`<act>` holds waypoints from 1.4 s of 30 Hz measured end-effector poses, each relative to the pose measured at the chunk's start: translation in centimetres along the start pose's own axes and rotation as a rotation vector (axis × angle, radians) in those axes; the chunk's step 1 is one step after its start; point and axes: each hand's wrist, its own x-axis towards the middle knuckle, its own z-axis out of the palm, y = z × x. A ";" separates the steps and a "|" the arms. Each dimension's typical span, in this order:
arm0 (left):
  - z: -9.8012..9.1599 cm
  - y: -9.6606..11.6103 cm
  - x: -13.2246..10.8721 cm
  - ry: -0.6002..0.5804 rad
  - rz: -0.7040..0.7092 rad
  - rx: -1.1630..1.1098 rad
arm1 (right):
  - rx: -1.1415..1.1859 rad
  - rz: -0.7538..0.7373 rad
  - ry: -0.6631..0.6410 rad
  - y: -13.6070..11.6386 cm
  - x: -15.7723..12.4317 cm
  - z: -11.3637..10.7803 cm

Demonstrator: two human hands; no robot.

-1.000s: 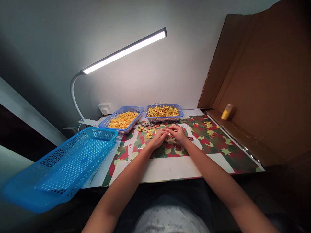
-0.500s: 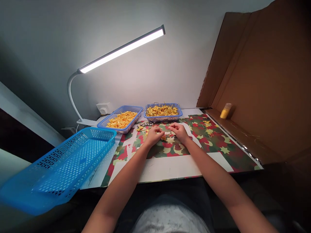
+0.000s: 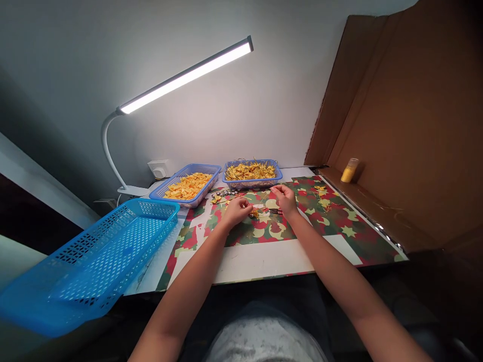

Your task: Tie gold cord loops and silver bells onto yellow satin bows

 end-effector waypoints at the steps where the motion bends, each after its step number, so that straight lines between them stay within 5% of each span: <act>1: 0.1 -0.1 0.0 -0.008 -0.015 0.002 | 0.004 0.005 0.006 0.0 0.0 0.0; 10: 0.4 -0.7 0.5 -0.038 -0.076 0.002 | 0.013 0.092 0.115 0.3 0.4 -0.3; 22: 0.3 0.3 0.7 0.095 0.034 -0.156 | 0.040 0.183 0.135 0.6 0.7 -0.4; 34: 0.8 0.5 6.3 -0.423 0.028 -0.228 | 0.014 0.243 0.177 1.2 1.4 -0.7; 42: 1.1 -0.4 6.5 -0.490 -0.032 -0.230 | 0.024 0.274 0.185 1.1 1.5 -0.9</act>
